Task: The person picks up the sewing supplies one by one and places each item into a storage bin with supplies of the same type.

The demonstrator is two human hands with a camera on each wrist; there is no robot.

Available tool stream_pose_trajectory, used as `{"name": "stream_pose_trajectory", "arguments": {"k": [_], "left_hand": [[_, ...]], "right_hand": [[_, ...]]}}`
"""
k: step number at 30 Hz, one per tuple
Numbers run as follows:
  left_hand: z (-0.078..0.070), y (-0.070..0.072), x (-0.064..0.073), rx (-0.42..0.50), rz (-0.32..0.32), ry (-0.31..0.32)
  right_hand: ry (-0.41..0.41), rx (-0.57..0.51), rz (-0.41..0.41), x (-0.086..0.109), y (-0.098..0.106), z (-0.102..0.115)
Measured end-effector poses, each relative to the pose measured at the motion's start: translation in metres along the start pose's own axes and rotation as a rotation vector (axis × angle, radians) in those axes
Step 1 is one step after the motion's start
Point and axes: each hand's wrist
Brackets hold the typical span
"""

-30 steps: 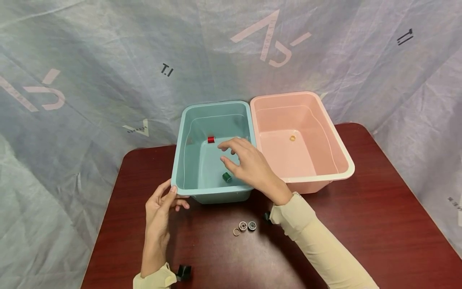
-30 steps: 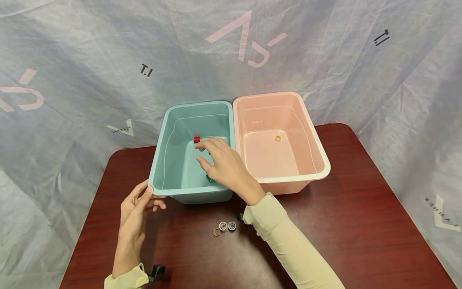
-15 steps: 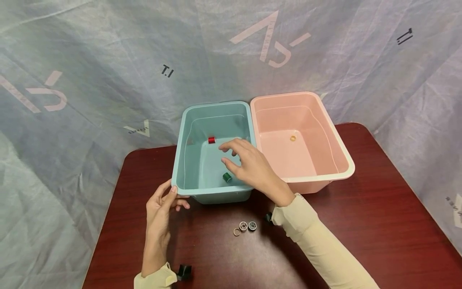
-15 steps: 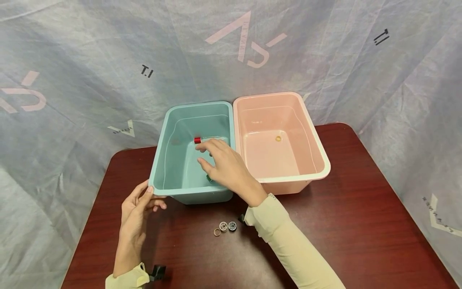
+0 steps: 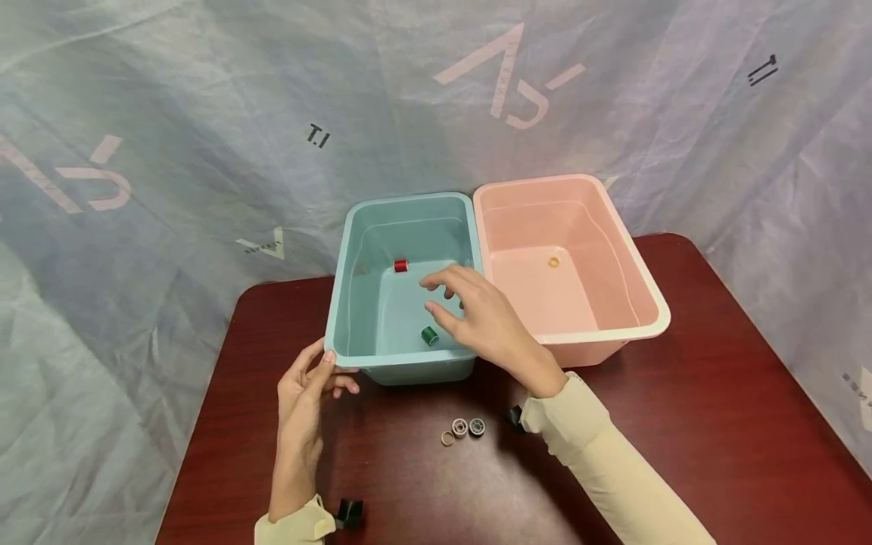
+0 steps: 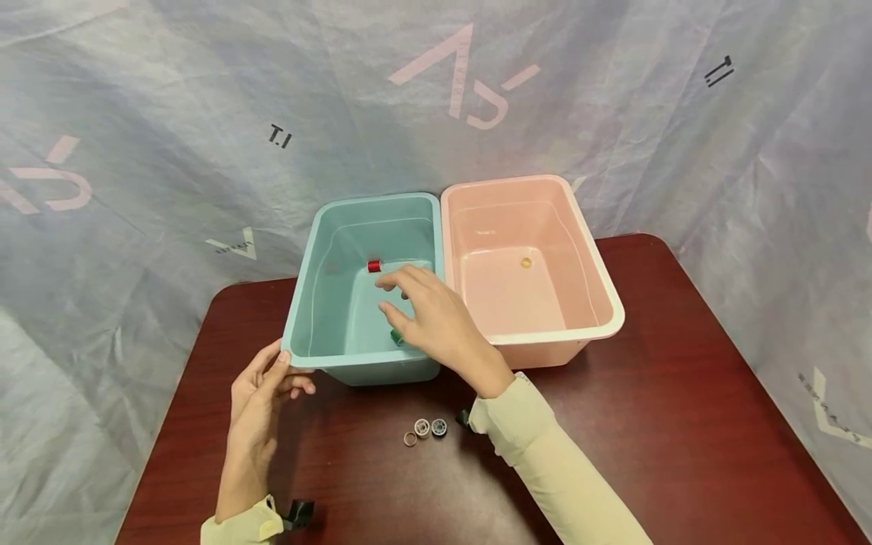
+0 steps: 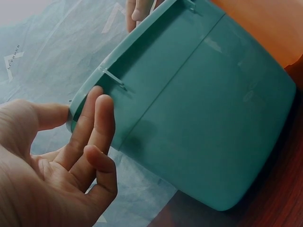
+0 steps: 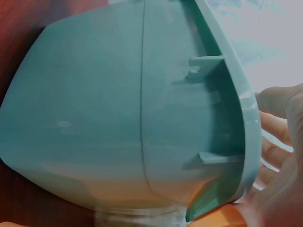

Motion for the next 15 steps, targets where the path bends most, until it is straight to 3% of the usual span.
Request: {"name": "stream_pose_trajectory", "arguments": {"k": [7,15], "left_hand": [[-0.001,0.003,0.002,-0.008,-0.021,-0.004],[0.002,-0.001,0.000,-0.003,-0.001,-0.012]], "right_hand": [[0.060,-0.054,0.000,0.005,0.002,0.003],[0.080,-0.063,-0.011,0.016,0.004,0.003]]}}
Point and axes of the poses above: each hand's wrist, its own x-axis away from the middle knuckle, its own y-axis out of the back of the hand, z = x × y, and after that the axes turned 14 degrees about z, right-handed
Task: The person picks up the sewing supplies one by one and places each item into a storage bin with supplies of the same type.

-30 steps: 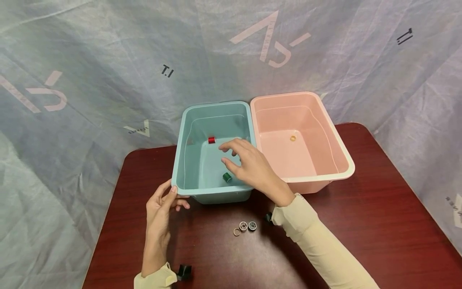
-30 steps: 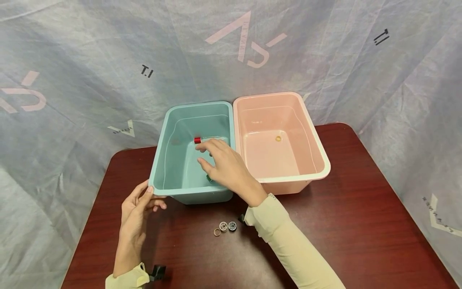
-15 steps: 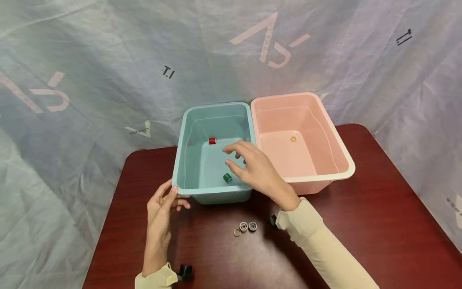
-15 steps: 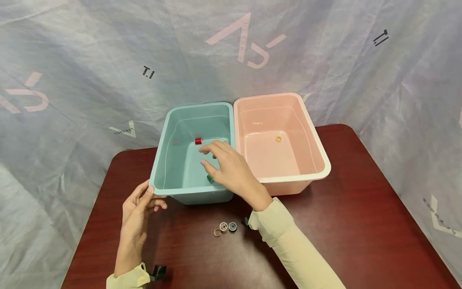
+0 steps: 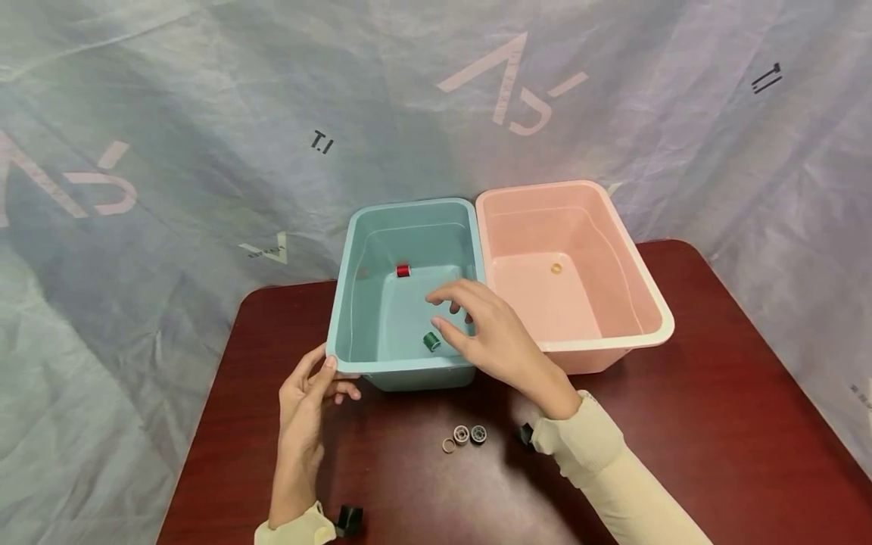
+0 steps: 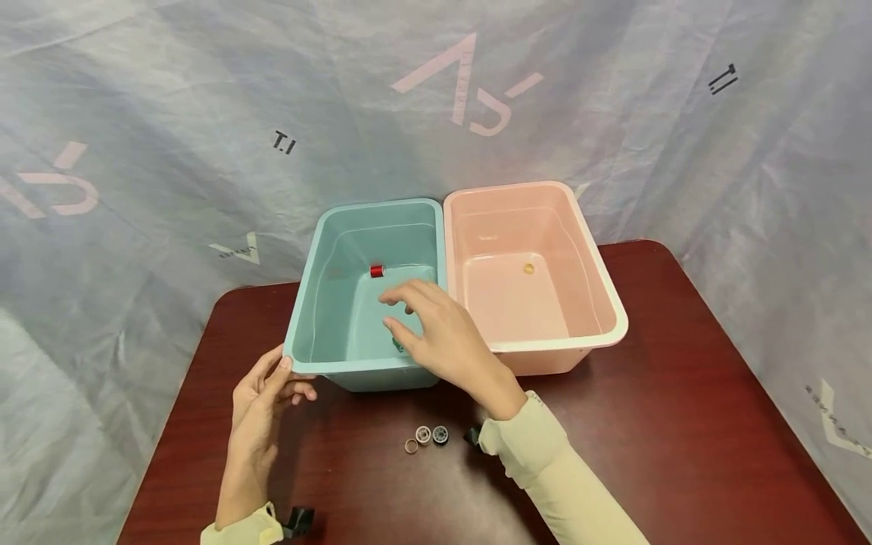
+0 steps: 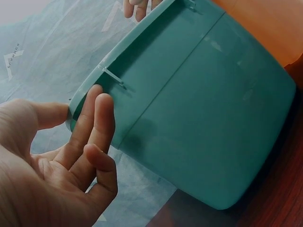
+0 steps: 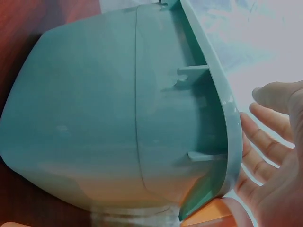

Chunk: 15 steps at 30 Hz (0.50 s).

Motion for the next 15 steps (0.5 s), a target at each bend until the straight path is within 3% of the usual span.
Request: {"name": "stream_pose_trajectory", "arguments": {"k": [15], "left_hand": [[0.003,0.000,0.000,0.003,-0.013,0.000]], "right_hand": [[0.095,-0.014,-0.056,0.018,-0.007,0.005]]}}
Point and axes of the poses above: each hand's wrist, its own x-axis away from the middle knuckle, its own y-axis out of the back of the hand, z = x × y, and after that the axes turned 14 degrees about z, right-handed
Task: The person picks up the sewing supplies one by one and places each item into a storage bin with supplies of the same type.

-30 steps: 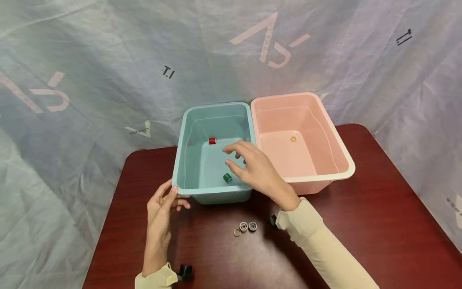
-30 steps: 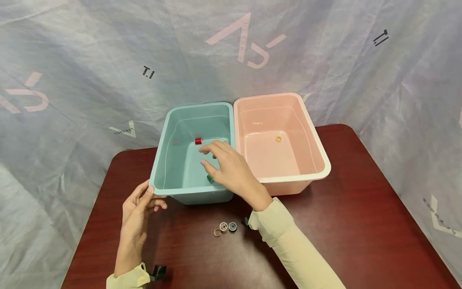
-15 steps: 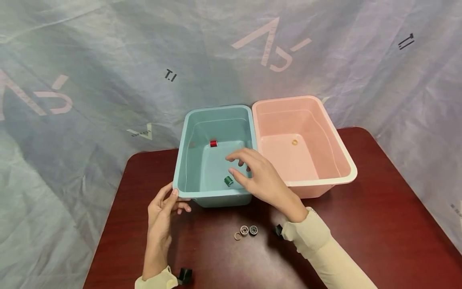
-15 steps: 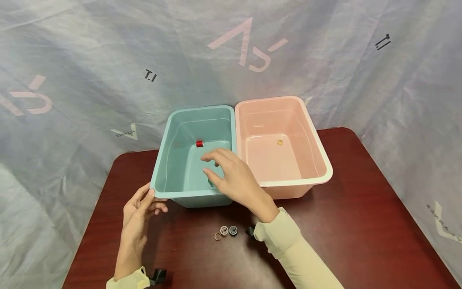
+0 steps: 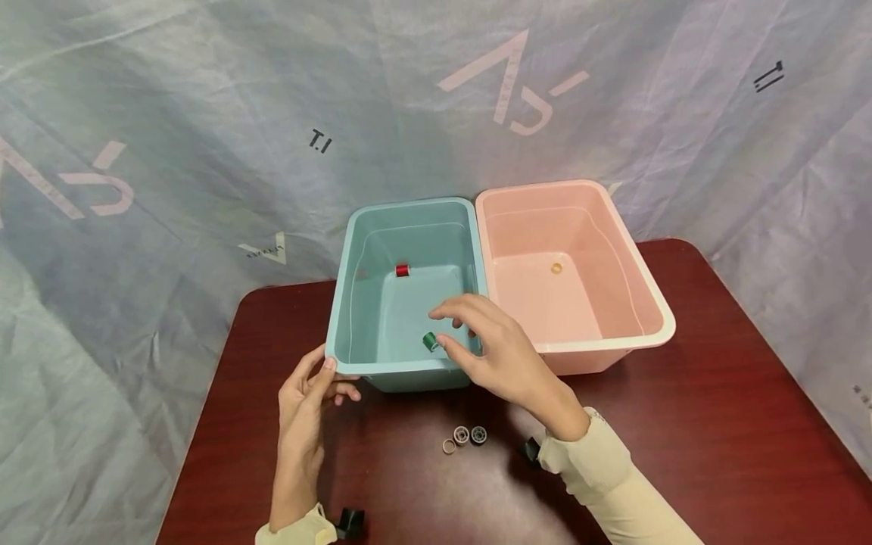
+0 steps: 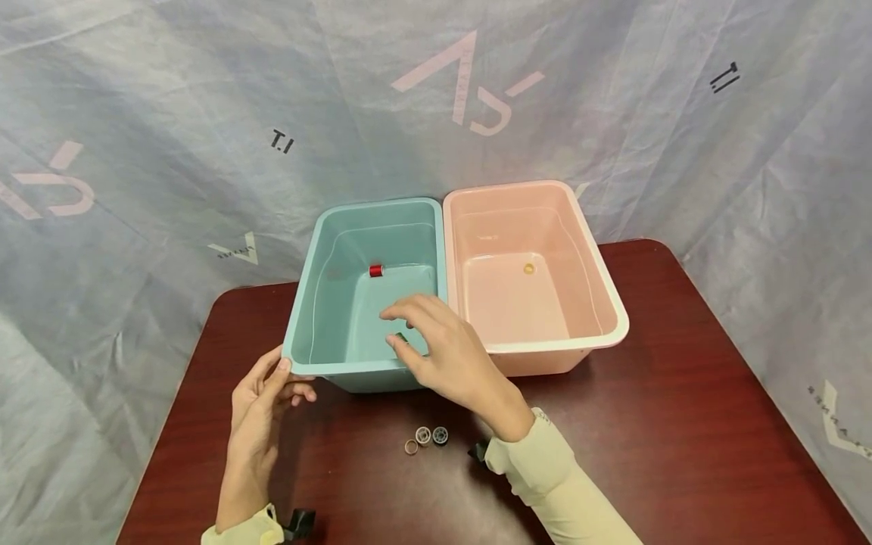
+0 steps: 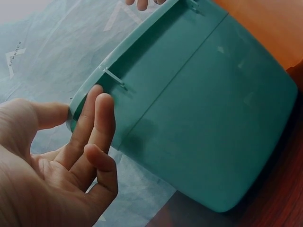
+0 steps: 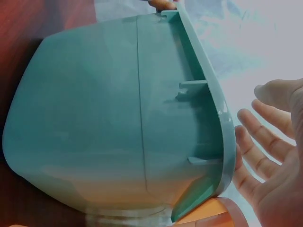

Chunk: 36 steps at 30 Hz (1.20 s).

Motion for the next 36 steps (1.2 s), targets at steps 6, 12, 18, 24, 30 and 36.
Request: {"name": "stream_pose_trajectory", "arguments": {"k": [6,12,18,24,30,36], "left_hand": [[-0.001,-0.001,0.000,-0.004,0.007,-0.002],[0.003,-0.003,0.001,0.016,0.020,-0.003],[0.001,-0.001,-0.001,0.012,0.004,-0.018],[0.002,0.000,-0.001,0.012,0.011,-0.026],[0.001,0.000,-0.001,-0.012,0.023,-0.021],[0.001,0.001,-0.001,0.008,0.009,-0.031]], "right_hand": [[0.014,-0.013,0.014,0.010,-0.001,0.002],[0.035,-0.060,0.034,0.021,-0.004,0.001],[0.154,-0.102,0.009,0.028,-0.010,-0.003],[0.210,-0.105,-0.027,0.035,-0.012,-0.003],[0.215,-0.086,-0.045,0.041,-0.011,-0.001],[0.237,-0.100,-0.046,0.042,-0.010,-0.001]]}}
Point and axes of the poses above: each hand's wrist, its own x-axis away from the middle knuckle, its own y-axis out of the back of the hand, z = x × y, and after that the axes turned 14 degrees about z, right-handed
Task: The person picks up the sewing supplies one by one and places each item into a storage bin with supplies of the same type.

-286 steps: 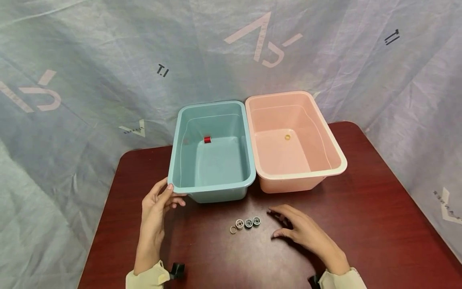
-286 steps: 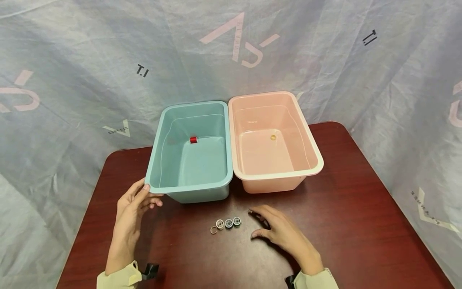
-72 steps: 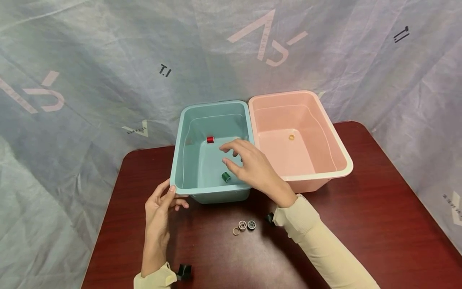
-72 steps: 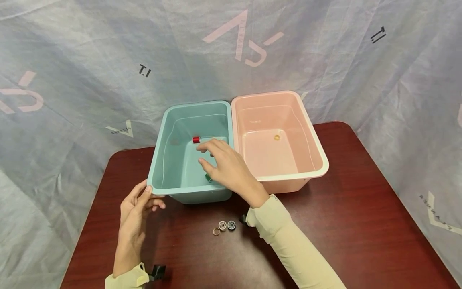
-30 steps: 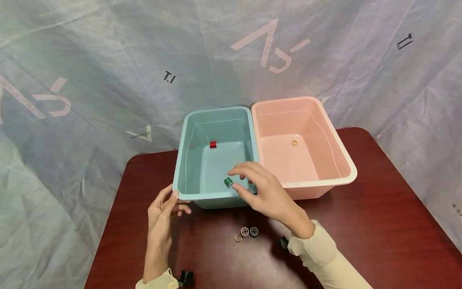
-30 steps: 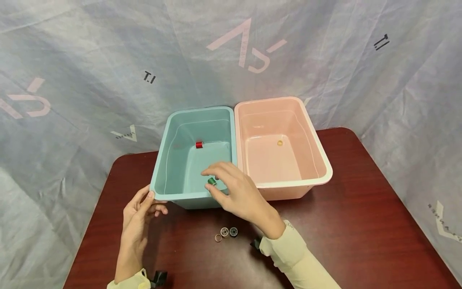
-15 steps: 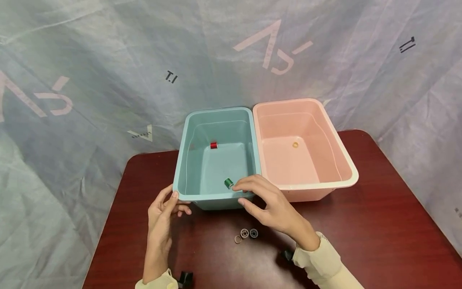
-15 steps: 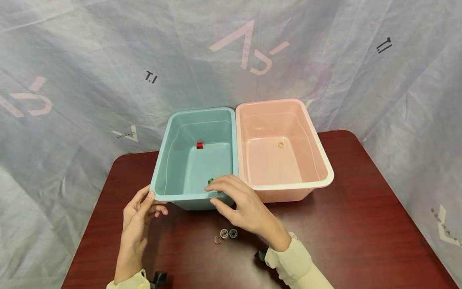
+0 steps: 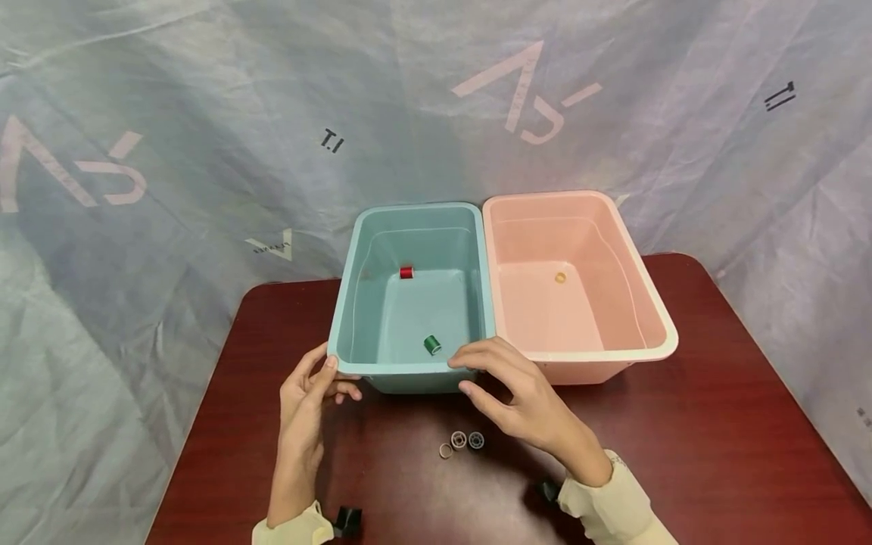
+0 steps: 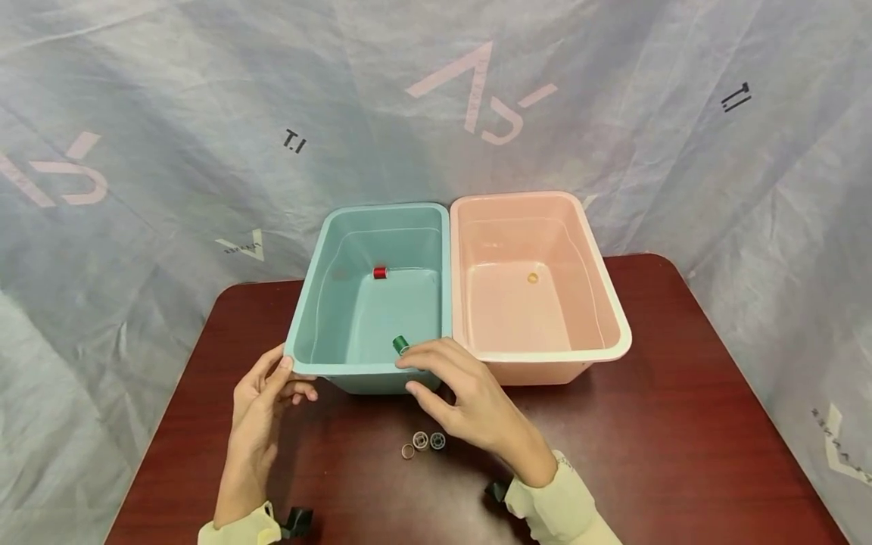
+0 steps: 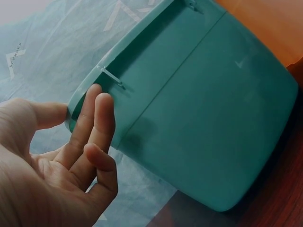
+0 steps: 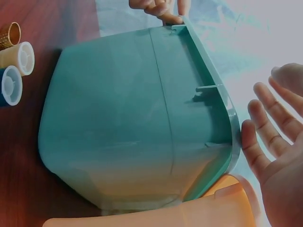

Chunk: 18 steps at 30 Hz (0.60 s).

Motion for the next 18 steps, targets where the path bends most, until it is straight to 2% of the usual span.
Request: {"name": "stream_pose_trajectory", "arguments": {"k": [12,18], "left_hand": [[0.000,-0.001,0.000,0.000,-0.012,0.012],[0.001,0.000,0.001,0.005,-0.012,0.003]], "right_hand": [[0.048,-0.002,-0.011,0.014,-0.006,-0.005],[0.082,-0.009,-0.046,0.022,-0.008,-0.006]]}}
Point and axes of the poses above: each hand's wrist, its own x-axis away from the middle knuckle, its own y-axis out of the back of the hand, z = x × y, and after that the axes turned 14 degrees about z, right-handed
